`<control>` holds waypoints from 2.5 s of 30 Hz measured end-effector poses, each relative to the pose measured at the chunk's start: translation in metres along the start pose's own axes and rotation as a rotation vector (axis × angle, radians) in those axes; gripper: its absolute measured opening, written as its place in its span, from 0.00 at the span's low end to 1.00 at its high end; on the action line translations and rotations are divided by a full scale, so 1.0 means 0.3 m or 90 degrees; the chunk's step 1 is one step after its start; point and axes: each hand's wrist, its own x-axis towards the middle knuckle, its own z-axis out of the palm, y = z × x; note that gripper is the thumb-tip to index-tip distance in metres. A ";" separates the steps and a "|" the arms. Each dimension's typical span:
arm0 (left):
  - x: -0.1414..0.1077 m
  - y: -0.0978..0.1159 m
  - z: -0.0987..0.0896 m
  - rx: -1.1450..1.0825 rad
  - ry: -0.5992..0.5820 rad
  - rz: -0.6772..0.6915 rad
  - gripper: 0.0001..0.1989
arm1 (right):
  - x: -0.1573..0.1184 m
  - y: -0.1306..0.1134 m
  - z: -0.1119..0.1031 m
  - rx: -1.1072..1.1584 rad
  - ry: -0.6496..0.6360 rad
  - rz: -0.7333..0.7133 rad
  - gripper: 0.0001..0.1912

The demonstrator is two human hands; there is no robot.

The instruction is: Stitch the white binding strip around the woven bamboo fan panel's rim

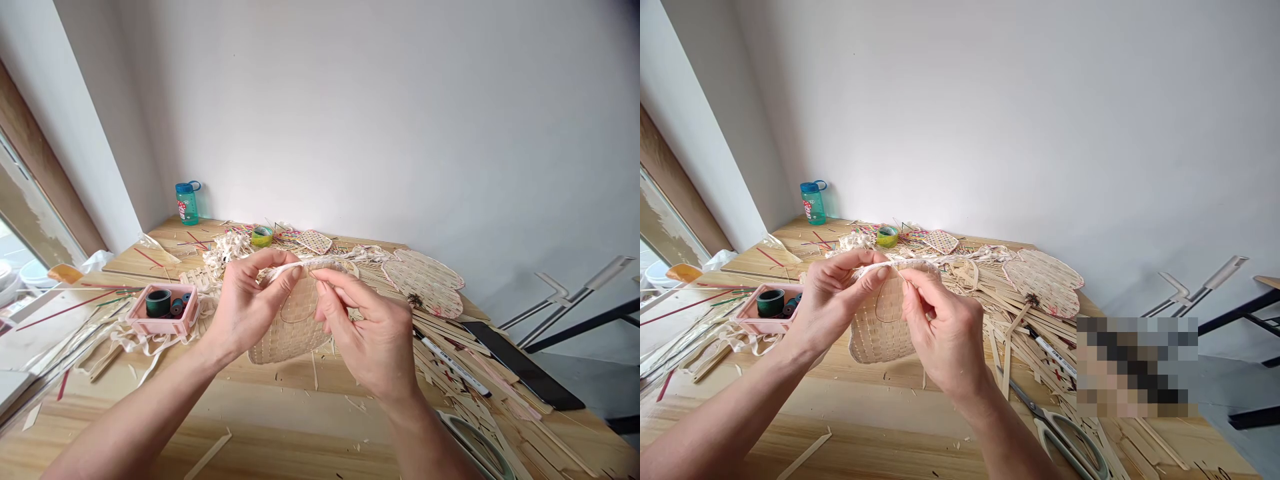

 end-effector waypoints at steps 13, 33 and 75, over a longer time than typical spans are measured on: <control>-0.006 -0.013 0.006 0.220 0.071 0.191 0.05 | -0.001 -0.004 -0.005 0.005 -0.022 0.008 0.11; -0.004 0.010 0.011 0.120 0.051 0.091 0.08 | 0.003 -0.003 -0.003 0.014 -0.028 0.015 0.11; -0.008 -0.051 0.016 0.532 0.072 0.528 0.05 | 0.018 -0.005 -0.055 0.106 -0.132 0.135 0.10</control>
